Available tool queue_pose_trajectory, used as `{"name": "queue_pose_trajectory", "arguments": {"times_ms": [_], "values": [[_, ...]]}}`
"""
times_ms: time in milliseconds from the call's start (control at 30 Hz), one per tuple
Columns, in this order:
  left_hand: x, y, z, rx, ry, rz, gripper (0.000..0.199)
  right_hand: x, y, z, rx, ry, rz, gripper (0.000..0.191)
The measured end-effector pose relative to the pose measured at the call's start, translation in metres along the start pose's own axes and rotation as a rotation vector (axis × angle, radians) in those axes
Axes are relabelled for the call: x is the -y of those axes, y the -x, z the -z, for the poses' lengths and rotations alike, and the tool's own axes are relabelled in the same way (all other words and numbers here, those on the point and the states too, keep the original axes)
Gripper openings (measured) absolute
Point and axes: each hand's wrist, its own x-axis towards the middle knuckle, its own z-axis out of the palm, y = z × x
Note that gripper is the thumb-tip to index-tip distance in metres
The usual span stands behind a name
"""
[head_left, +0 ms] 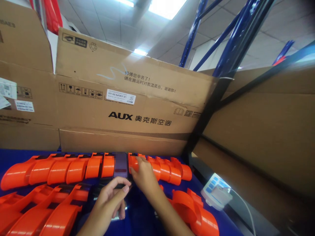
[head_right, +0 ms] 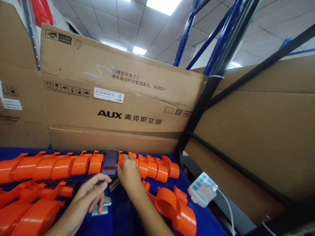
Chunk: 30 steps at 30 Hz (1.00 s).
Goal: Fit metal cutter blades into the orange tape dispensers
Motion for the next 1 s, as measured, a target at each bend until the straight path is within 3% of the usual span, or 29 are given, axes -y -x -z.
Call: {"name": "queue_pose_trajectory", "arguments": {"times_ms": [233, 367, 533, 1000], "values": [[0.01, -0.005, 0.005, 0.015, 0.018, 0.003, 0.036, -0.022, -0.002, 0.041, 0.039, 0.041, 0.07, 0.046], [0.015, -0.008, 0.007, 0.031, 0.035, 0.009, 0.037, -0.041, -0.006, 0.058, 0.198, 0.092, 0.184, 0.069], [0.018, -0.009, 0.008, 0.0, 0.054, 0.002, 0.035, -0.055, -0.01, 0.046, 0.325, 0.162, 0.241, 0.076], [0.016, -0.009, 0.006, -0.006, 0.072, 0.021, 0.034, -0.07, -0.007, 0.038, 0.23, 0.229, 0.308, 0.072]]}}
